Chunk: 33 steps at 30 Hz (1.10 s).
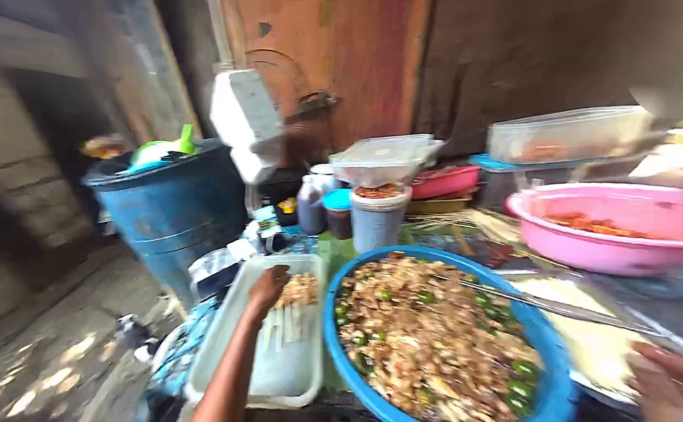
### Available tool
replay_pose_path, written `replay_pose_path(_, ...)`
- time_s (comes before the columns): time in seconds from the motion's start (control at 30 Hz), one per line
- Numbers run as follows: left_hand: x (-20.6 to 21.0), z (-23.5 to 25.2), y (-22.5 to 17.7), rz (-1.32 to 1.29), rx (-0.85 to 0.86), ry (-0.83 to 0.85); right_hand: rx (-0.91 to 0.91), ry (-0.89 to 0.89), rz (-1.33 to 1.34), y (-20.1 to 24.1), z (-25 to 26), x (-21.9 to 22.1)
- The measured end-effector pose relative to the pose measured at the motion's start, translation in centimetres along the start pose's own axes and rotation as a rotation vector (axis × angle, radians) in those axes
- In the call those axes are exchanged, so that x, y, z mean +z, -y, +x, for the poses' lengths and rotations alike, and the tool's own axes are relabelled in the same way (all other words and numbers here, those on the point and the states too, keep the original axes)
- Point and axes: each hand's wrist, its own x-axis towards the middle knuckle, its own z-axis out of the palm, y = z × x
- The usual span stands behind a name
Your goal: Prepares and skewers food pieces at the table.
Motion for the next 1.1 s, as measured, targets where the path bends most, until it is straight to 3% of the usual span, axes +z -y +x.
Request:
replay_pose_path(0.07,3.0,-1.4,-3.0,-0.057,0.138,0.023,-0.013,-0.118,-0.124,-3.5,2.3,-1.3)
replay_pose_path(0.13,6.4,-3.4,-4.8,-0.104,0.301,0.036,0.041,-0.116,-0.245,-5.2,4.1,-1.8)
replay_pose_path(0.27,12.6,-6.8,-5.9,-0.046,0.533,0.142,0.202,0.170,-0.592,-5.2,6.9,-1.0)
replay_pose_path(0.4,13.7,-7.9,-6.2,0.197,0.524,0.180,0.288,0.402,-0.958,-7.3,9.1,2.0)
replay_pose_path(0.5,13.1,-8.0,-6.7,0.227,0.450,0.225,0.286,0.406,-1.046,-8.7,9.7,3.5)
replay_pose_path(0.7,13.1,-7.8,-6.4,0.230,0.445,0.193,0.239,0.219,-0.839,-9.0,10.1,2.3)
replay_pose_path(0.9,12.4,-5.8,-7.1,-0.046,0.373,0.202,0.222,-0.025,-0.447,-9.8,8.8,-0.7)
replay_pose_path(1.03,11.9,-3.2,-10.0,0.044,0.378,0.179,0.228,-0.245,-0.219,-6.3,5.6,-1.5)
replay_pose_path(1.1,12.5,-1.3,-11.5,0.119,0.379,0.197,0.156,-0.216,-0.146,-3.8,3.4,-0.7)
